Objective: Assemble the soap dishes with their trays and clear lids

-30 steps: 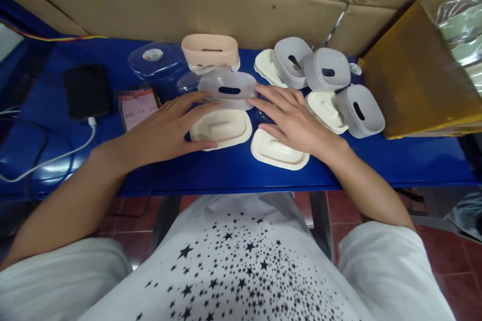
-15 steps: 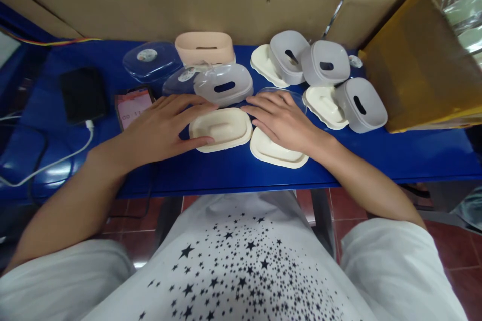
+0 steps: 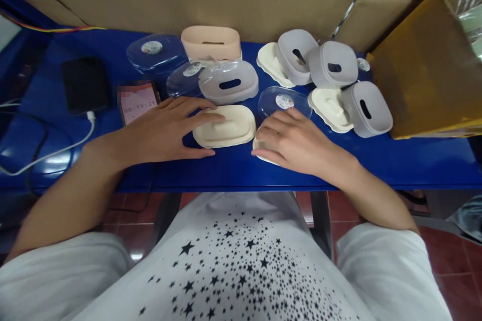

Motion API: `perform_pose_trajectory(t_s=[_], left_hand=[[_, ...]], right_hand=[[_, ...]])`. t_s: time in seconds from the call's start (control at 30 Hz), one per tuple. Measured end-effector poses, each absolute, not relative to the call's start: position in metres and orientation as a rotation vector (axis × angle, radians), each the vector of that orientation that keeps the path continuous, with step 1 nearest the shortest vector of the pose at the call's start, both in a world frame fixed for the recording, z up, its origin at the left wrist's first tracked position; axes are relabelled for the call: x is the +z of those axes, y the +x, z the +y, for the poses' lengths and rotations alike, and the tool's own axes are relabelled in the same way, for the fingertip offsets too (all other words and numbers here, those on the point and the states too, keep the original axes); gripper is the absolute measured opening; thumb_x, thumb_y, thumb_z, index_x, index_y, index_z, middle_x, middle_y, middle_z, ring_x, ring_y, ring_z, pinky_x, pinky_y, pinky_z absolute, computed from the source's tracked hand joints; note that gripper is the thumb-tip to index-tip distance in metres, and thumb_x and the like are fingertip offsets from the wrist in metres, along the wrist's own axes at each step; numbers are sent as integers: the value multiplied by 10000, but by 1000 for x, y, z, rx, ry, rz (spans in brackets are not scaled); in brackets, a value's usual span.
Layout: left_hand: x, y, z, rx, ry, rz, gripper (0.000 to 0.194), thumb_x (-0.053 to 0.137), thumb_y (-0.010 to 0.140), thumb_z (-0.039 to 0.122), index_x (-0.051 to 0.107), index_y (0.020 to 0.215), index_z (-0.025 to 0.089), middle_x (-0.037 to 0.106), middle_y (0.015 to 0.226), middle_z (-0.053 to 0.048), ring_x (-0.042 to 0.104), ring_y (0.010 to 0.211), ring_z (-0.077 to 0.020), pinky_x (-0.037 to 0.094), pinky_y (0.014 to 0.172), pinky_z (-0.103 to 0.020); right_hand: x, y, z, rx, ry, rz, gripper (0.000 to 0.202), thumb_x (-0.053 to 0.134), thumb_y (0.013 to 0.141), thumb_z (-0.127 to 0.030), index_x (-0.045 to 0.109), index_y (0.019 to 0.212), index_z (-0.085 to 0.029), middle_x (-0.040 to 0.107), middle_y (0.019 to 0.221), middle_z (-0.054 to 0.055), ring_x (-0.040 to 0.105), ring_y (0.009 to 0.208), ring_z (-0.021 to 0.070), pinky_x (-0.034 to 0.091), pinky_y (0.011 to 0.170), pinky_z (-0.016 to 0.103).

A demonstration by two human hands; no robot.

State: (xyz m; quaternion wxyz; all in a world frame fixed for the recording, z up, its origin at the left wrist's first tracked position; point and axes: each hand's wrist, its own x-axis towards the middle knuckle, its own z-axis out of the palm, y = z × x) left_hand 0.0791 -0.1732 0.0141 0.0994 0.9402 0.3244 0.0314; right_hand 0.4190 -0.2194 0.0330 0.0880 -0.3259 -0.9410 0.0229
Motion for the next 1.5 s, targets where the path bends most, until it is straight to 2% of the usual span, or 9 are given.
perform_pose_trajectory(t_s=[0.17, 0.3, 0.4, 0.5, 0.6, 0.8, 1.1, 1.23, 1.5], left_hand=[[8, 78, -170, 136, 2712, 885, 661, 721, 1011, 589, 618, 1581, 270, 545, 1638, -139, 592, 1455, -406, 479, 1253, -592], [6, 79, -168, 117, 2648, 891, 665, 709, 1018, 592, 578, 1613, 325, 530, 1665, -123, 615, 1437, -403, 501, 1236, -594], [6, 78, -168, 168, 2589, 909, 718, 738, 1002, 579, 535, 1647, 337, 544, 1647, -129, 630, 1434, -412, 517, 1225, -602], [4, 77, -167, 233, 2540, 937, 794, 778, 980, 582, 477, 1673, 335, 532, 1646, -140, 638, 1439, -400, 555, 1201, -564], [2, 75, -167, 269, 2515, 974, 882, 812, 962, 596, 400, 1692, 323, 505, 1659, -161, 674, 1393, -398, 603, 1139, -554], [1, 76, -167, 374, 2458, 1082, 962, 877, 907, 627, 400, 1659, 263, 498, 1641, -206, 744, 1276, -421, 646, 1053, -578], [-4, 78, -166, 375, 2449, 986, 1047, 733, 1004, 704, 194, 1811, 312, 317, 1821, -157, 624, 1487, -430, 551, 1234, -607], [-4, 79, -166, 378, 2461, 915, 1024, 758, 1004, 667, 209, 1812, 360, 375, 1788, -168, 595, 1523, -404, 532, 1260, -580], [-5, 83, -166, 327, 2479, 966, 983, 700, 1015, 723, 289, 1795, 289, 490, 1714, -181, 511, 1581, -411, 432, 1321, -608]], right_hand=[[18, 421, -192, 84, -1104, -2522, 413, 456, 1167, -379, 706, 1476, -265, 719, 1545, 126, 646, 1422, 382, 451, 1142, 573], [9, 412, -152, 168, -1085, -2519, 499, 451, 1149, -357, 588, 1627, -321, 608, 1698, 107, 534, 1568, 390, 383, 1246, 663], [1, 398, -120, 212, -1014, -2610, 476, 513, 1126, -370, 634, 1580, -293, 680, 1617, 118, 560, 1531, 393, 329, 1272, 703], [0, 392, -100, 197, -986, -2651, 404, 475, 1147, -408, 753, 1415, -290, 796, 1395, 104, 668, 1358, 369, 310, 1268, 715], [11, 399, -103, 142, -986, -2613, 427, 442, 1163, -488, 778, 1368, -320, 815, 1309, 103, 692, 1287, 364, 306, 1262, 718], [24, 421, -158, 135, -990, -2550, 368, 478, 1176, -457, 764, 1342, -295, 811, 1296, 86, 735, 1199, 313, 357, 1235, 636], [15, 403, -194, 195, -877, -2639, 343, 546, 1154, -302, 758, 1423, -315, 803, 1345, 82, 711, 1256, 306, 452, 1147, 535], [6, 392, -200, 124, -880, -2670, 368, 531, 1146, -221, 767, 1417, -302, 798, 1408, 80, 713, 1301, 293, 452, 1161, 516], [-3, 389, -201, 14, -877, -2689, 371, 500, 1147, -167, 782, 1371, -259, 828, 1356, 84, 742, 1259, 268, 473, 1113, 464]])
